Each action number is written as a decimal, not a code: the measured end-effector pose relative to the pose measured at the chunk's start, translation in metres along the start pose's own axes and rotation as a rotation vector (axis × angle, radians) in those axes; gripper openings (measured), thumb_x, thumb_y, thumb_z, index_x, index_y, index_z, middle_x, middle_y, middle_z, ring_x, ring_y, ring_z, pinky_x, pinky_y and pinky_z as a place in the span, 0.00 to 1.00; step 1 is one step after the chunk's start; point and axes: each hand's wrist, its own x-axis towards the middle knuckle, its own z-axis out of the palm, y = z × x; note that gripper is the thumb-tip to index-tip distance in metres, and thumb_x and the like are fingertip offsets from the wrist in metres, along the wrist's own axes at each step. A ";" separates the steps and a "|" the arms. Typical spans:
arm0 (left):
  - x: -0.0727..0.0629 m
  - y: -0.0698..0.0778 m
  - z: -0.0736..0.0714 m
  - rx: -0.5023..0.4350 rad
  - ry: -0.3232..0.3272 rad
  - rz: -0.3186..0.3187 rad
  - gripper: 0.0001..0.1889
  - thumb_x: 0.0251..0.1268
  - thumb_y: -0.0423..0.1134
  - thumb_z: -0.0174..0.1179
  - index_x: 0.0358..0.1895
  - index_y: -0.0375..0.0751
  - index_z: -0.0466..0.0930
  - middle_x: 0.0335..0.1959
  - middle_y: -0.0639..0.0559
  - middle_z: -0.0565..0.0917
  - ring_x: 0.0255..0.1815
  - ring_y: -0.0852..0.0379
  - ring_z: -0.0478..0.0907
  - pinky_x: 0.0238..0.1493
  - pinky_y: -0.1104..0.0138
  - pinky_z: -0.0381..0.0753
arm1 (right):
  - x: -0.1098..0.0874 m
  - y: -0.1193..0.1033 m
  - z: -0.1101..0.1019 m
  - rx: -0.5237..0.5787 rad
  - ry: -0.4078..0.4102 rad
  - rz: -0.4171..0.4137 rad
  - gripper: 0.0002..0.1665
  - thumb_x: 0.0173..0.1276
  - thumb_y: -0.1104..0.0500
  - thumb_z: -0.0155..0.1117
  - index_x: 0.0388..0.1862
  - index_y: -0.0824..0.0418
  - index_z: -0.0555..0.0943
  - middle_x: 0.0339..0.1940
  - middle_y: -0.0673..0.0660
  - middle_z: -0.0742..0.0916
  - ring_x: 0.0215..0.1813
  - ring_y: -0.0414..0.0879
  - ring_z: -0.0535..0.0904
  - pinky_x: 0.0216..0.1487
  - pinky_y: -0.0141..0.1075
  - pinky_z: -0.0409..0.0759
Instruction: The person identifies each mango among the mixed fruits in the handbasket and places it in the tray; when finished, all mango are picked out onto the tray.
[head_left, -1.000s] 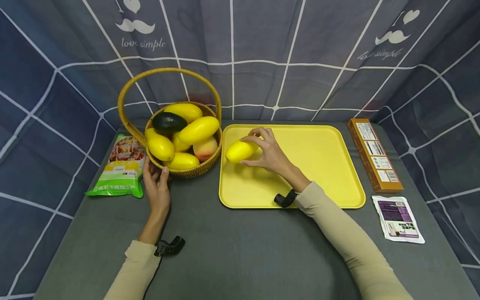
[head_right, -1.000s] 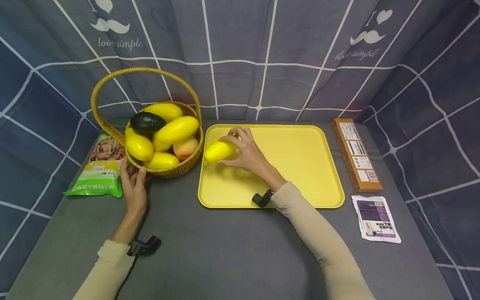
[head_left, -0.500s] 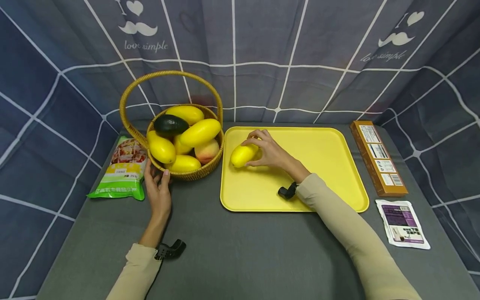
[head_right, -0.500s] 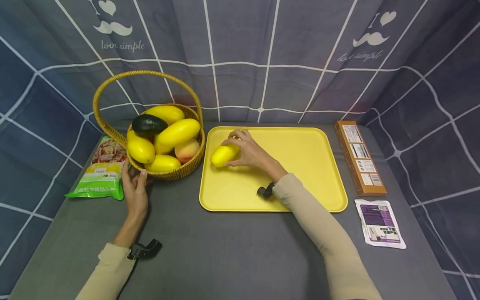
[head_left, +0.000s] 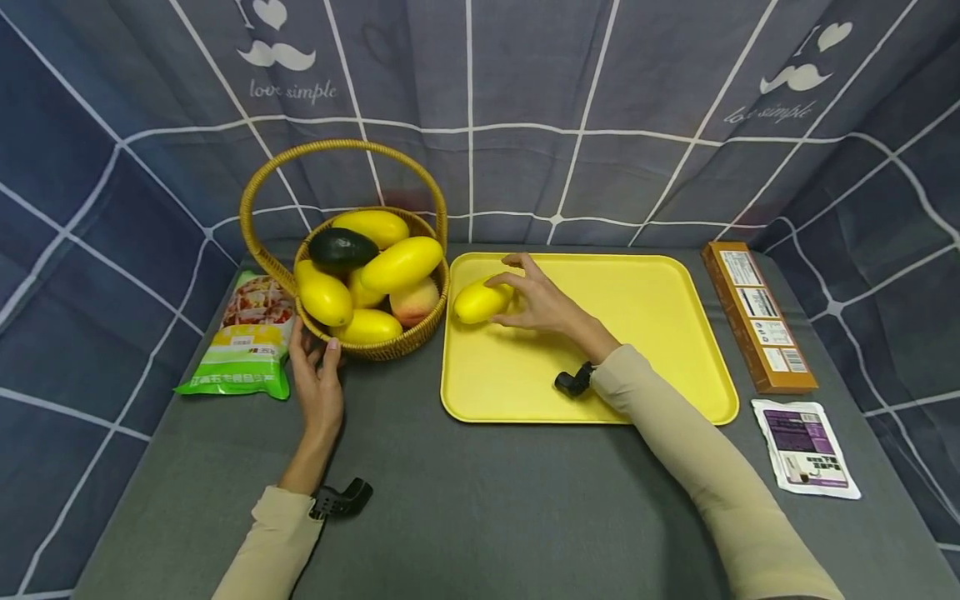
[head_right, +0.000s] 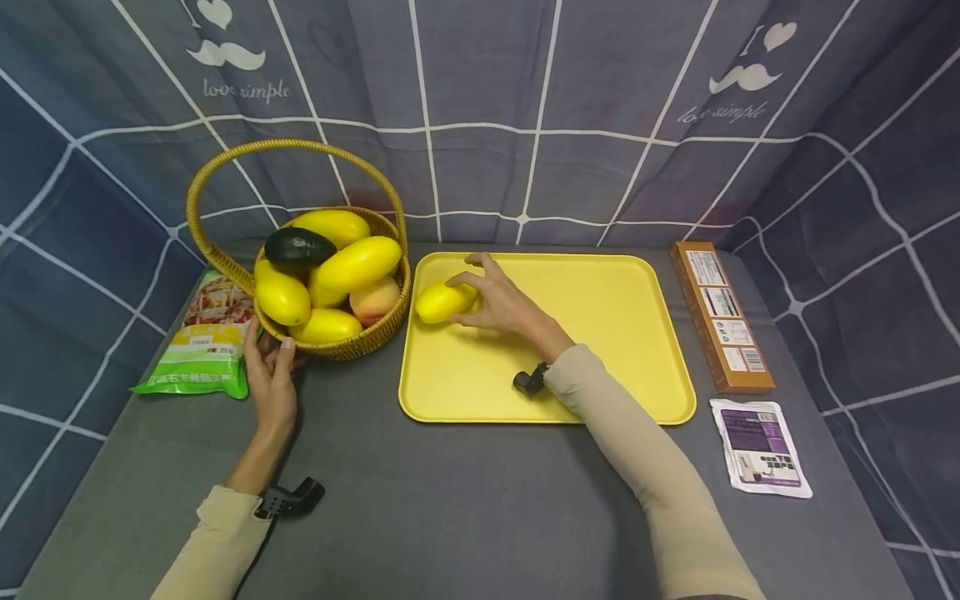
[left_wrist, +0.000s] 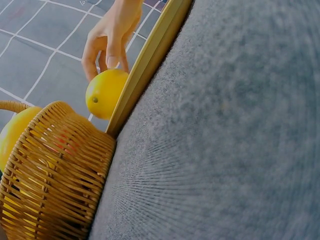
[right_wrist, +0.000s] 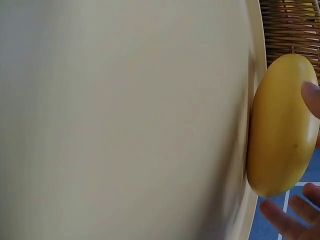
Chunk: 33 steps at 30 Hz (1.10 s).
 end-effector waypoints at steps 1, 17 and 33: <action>0.000 0.000 0.000 -0.004 0.002 0.002 0.33 0.77 0.38 0.47 0.79 0.44 0.44 0.75 0.42 0.58 0.66 0.46 0.65 0.55 0.61 0.70 | 0.000 -0.001 0.000 -0.018 0.012 0.002 0.31 0.53 0.47 0.78 0.56 0.54 0.81 0.61 0.65 0.71 0.62 0.57 0.67 0.61 0.49 0.70; 0.000 0.002 -0.001 0.012 0.002 -0.023 0.34 0.77 0.38 0.47 0.79 0.45 0.43 0.75 0.42 0.58 0.68 0.46 0.64 0.55 0.63 0.70 | 0.001 -0.008 -0.002 0.107 -0.102 0.084 0.42 0.50 0.43 0.80 0.61 0.58 0.76 0.69 0.58 0.71 0.64 0.54 0.74 0.63 0.45 0.74; -0.001 0.001 -0.002 0.009 -0.011 -0.025 0.34 0.77 0.39 0.47 0.80 0.47 0.43 0.74 0.43 0.60 0.67 0.48 0.65 0.57 0.63 0.70 | 0.002 -0.006 0.001 0.118 -0.096 0.118 0.42 0.51 0.42 0.79 0.62 0.57 0.75 0.68 0.59 0.71 0.61 0.54 0.76 0.63 0.45 0.74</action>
